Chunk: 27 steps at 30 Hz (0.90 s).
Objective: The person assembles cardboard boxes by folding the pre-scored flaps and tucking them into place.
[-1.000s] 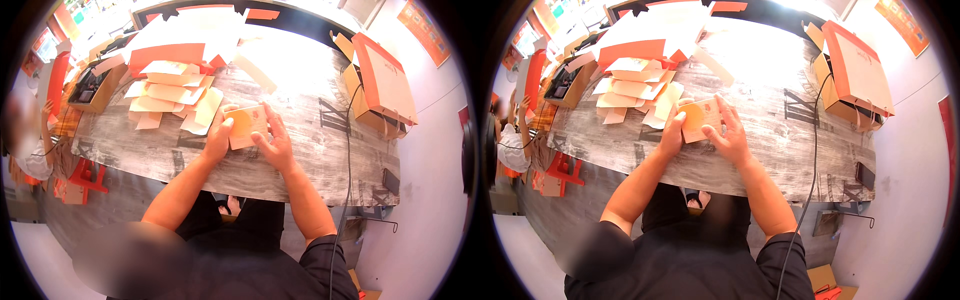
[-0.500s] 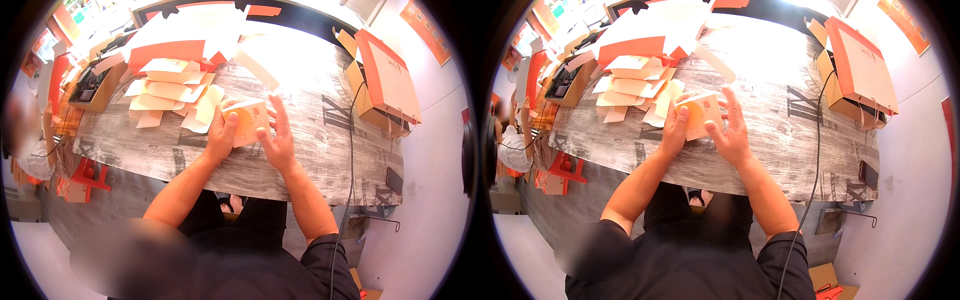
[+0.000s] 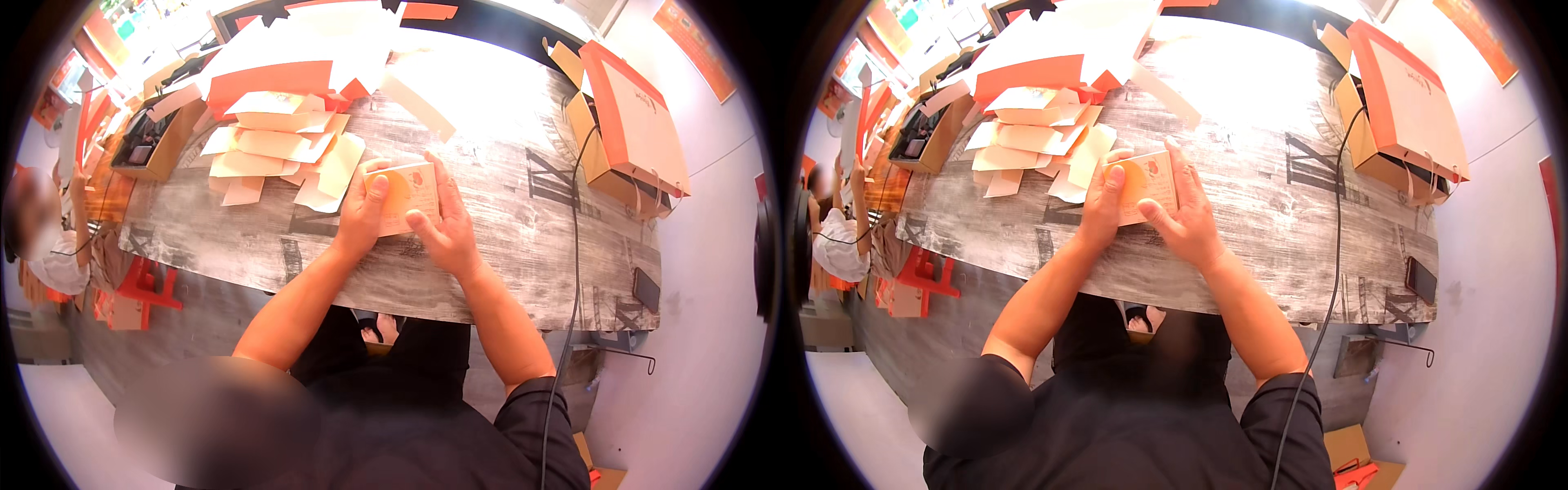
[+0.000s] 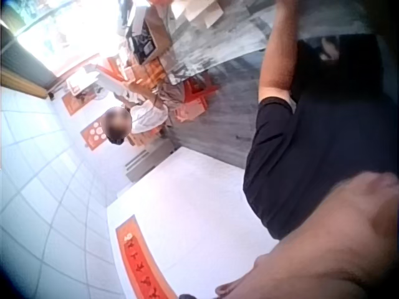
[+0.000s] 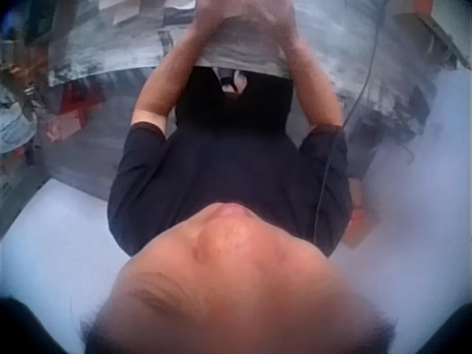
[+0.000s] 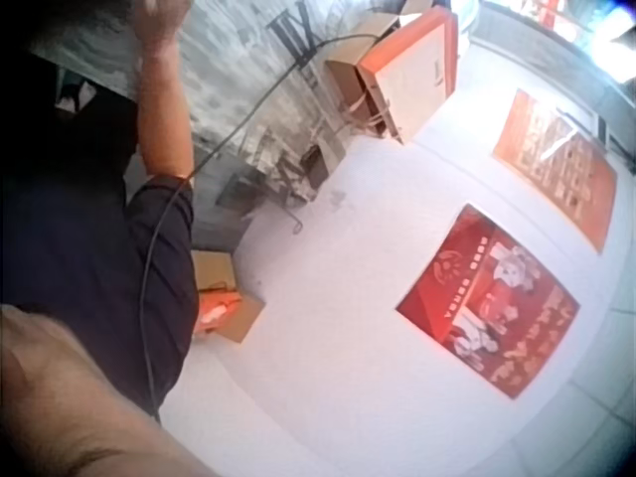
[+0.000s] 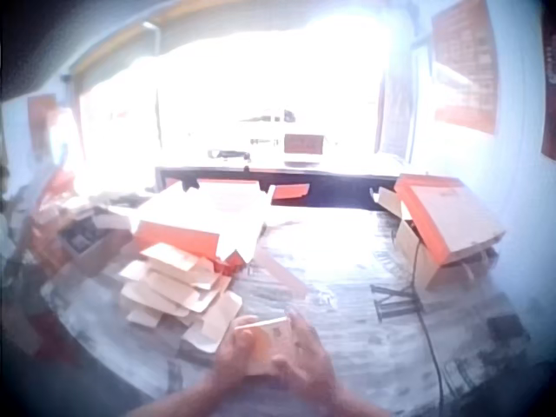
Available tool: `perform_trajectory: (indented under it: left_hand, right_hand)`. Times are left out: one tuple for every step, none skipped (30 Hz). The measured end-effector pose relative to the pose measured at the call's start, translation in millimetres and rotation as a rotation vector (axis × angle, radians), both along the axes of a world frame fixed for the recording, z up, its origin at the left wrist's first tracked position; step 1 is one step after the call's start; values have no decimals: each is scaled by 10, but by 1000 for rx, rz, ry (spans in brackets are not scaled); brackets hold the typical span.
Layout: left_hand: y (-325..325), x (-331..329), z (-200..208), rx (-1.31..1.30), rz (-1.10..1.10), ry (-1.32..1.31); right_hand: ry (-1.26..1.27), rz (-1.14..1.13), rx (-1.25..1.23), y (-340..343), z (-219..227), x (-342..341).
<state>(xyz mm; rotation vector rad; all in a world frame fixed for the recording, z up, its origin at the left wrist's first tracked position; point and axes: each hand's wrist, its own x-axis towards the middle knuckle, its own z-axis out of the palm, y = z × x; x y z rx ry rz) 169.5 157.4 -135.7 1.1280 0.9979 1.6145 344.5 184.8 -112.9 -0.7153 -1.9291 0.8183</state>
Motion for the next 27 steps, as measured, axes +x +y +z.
perform_trajectory:
  left_hand:
    - [14, 7, -10, 11, 4, -31]
    - [9, 3, -5, 19, 11, -60]
    - [4, -3, 4, 26, 18, -88]
    - [-3, -15, 20, 12, 9, -52]
    - [-16, -5, 38, -4, -1, -22]
    - [-27, 5, 41, -21, -11, 9]
    - [-38, 6, 16, -25, -20, -1]
    - [-28, -9, 15, -22, -30, -7]
    - [-17, -18, 20, -19, -40, -12]
    - [-2, -16, 28, -10, -21, 1]
    - [-12, -6, 39, -5, 2, 13]
    - [-20, 1, 41, -1, 25, 26]
    - [-20, 2, 9, 0, 23, 54]
    - [-7, 12, -16, 2, 17, 81]
    - [0, 18, -36, 3, 11, 108]
    - [-3, 9, -51, -17, -25, 41]
    - [-12, -16, -22, -34, -59, -22]
    - [-18, -35, 9, -52, -94, -85]
    - [-10, -46, 48, -60, -108, -102]
    - [-3, -40, 82, -70, -122, -125]
    - [0, -37, 94, -80, -136, -147]
    - [-4, -37, 84, -83, -147, -161]
    - [1, -37, 81, -85, -161, -174]
    - [2, -36, 77, -88, -176, -187]
    - [-2, -37, 71, -83, -177, -191]
    - [-5, -51, 67, -74, -176, -194]
    - [-6, -62, 69, -66, -175, -196]
  right_hand:
    - [61, 9, -51, 23, -29, 19]
    - [166, -30, -89, 36, -11, 8]
    - [271, -70, -127, 49, 29, -5]
    - [375, -110, -165, 55, 46, -12]
    - [299, -133, -130, 53, 39, 26]
    - [179, -89, -56, 29, 27, 23]
    - [59, -44, 17, -8, 11, 9]
    - [-57, -1, 97, -15, 19, -4]
    - [71, -27, 21, -1, 38, -4]
    - [200, -53, -55, 21, 67, -4]
    - [328, -75, -137, 33, 74, -7]
    - [455, -97, -219, 45, 73, -8]
    - [385, -134, -159, 68, 16, 3]
    - [279, -74, -123, 46, 13, 4]
    - [174, -13, -88, 6, 10, 1]
    - [68, 48, -53, -16, 12, 1]
    - [120, 46, -76, 4, 31, 8]
    - [172, 45, -100, 47, 68, 38]
    - [223, 44, -123, 92, 111, 77]
    - [269, 43, -149, 109, 145, 123]
    - [247, 89, -178, 100, 176, 158]
    - [219, 122, -216, 104, 136, 161]
    - [192, 152, -253, 112, 97, 156]
    - [164, 183, -290, 116, 74, 155]
    - [247, 187, -414, 102, 62, 165]
    - [330, 195, -537, 72, 95, 147]
    - [413, 202, -660, 59, 116, 133]
